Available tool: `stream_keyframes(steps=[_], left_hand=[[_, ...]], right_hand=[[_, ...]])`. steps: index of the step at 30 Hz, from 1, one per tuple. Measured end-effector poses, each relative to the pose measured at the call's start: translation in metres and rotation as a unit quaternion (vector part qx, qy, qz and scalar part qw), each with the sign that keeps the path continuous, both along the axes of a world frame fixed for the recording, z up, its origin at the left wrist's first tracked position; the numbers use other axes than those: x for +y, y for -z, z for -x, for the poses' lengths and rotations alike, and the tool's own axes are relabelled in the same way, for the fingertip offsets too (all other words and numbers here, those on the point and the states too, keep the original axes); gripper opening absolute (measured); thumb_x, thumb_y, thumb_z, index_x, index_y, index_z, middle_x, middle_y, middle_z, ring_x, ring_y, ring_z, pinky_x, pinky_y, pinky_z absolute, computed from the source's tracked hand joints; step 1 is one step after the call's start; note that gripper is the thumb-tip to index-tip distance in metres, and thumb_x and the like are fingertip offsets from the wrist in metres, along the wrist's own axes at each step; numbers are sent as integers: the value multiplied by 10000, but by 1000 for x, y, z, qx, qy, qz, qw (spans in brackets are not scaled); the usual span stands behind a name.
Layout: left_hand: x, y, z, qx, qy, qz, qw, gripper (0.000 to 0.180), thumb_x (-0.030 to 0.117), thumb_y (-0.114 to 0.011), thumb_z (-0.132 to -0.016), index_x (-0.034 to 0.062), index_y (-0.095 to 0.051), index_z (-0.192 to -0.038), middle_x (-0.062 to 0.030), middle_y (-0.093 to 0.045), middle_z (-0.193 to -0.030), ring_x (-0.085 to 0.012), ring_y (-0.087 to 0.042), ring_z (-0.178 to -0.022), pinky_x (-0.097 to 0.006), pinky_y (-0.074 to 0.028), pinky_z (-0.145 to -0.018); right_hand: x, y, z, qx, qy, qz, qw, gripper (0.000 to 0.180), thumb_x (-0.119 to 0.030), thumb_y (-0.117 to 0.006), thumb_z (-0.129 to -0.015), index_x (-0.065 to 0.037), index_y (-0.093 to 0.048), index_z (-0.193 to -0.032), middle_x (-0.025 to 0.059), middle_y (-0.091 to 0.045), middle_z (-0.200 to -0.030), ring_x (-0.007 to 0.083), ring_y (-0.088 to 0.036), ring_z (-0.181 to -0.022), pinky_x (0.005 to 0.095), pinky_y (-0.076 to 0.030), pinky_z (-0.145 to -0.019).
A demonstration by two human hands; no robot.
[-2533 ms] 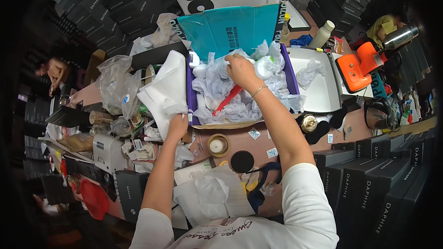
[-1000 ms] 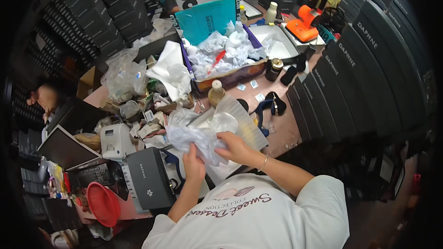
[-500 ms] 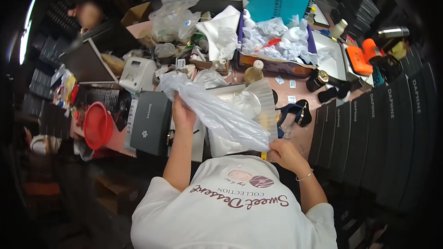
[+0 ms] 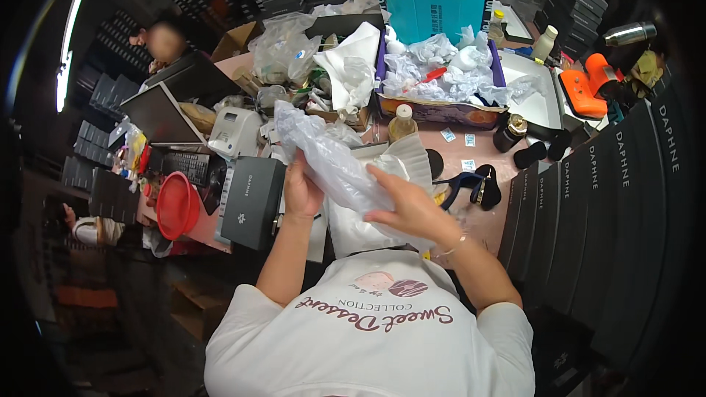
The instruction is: Packing shoes into boxes, including wrapping them in protective materials.
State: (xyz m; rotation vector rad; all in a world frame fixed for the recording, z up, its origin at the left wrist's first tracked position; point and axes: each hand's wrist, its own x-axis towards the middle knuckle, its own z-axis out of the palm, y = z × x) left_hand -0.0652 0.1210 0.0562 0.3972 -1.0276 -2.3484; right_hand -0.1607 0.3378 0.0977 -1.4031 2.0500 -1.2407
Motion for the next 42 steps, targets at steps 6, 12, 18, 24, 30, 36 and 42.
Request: stream_keyframes(steps=[6, 12, 18, 24, 30, 36, 42], left_hand=[[66, 23, -18, -79, -6, 316, 945, 743, 363, -571, -933, -33, -189, -1433, -167, -395, -1367, -226, -419, -1234, -365, -367, -1007], [53, 94, -25, -151, 57, -45, 986, 298, 210, -559, -944, -6, -551, -1150, -74, -621, -1055, -180, -594, -967, -316, -463, -890], [-10, 59, -33, -136, -146, -65, 978, 227, 155, -569, -923, -21, -573, -1067, -82, -620, -1025, -179, -594, -916, -309, -482, -818], [-30, 52, -42, -165, -218, 48, 961, 254, 45, -644, -840, -21, -562, -1072, -70, -621, -1005, -158, -593, -880, -288, -483, -779], [6, 58, -36, -183, -1, 62, 981, 332, 62, -681, -815, 4, -553, -1116, -52, -611, -1028, -132, -583, -885, -268, -478, -775], [-95, 90, -88, -263, -166, -156, 938, 241, 197, -511, -923, 50, -593, -1096, -55, -627, -1023, -192, -604, -956, -347, -523, -805], [-122, -2, -94, -55, -104, -190, 975, 395, 275, -415, -952, 30, -532, -1239, -125, -581, -1233, -294, -543, -1159, -466, -448, -976]], right_hand=[[-26, 46, -24, -34, 146, 31, 988, 346, -141, -708, -792, -5, -556, -1072, 175, -630, -808, 305, -625, -674, 357, -480, -622], [-11, 56, -21, 0, 137, 8, 990, 140, -99, -635, -836, 15, -613, -913, 198, -615, -743, 345, -604, -667, 371, -465, -596], [38, 57, 58, -151, 366, 106, 912, 173, -115, -565, -919, 23, -664, -889, 19, -595, -630, 92, -539, -559, 243, -429, -523], [-9, 24, 30, -145, 24, -8, 989, 802, -291, -757, -771, -63, -335, -1413, 157, -495, -1320, 260, -524, -1143, 367, -455, -912], [-68, 95, 1, -27, 96, -28, 995, 379, -5, -586, -758, -39, -604, -1135, 245, -632, -1001, 358, -632, -850, 379, -497, -749], [9, 68, 97, -67, 342, 52, 936, 453, 79, -491, -743, -37, -580, -1172, 197, -670, -944, 334, -652, -836, 377, -497, -756], [-62, 95, 31, 93, 140, -124, 978, 472, -41, -533, -787, -1, -428, -1245, 240, -532, -1126, 412, -594, -874, 450, -499, -768]])
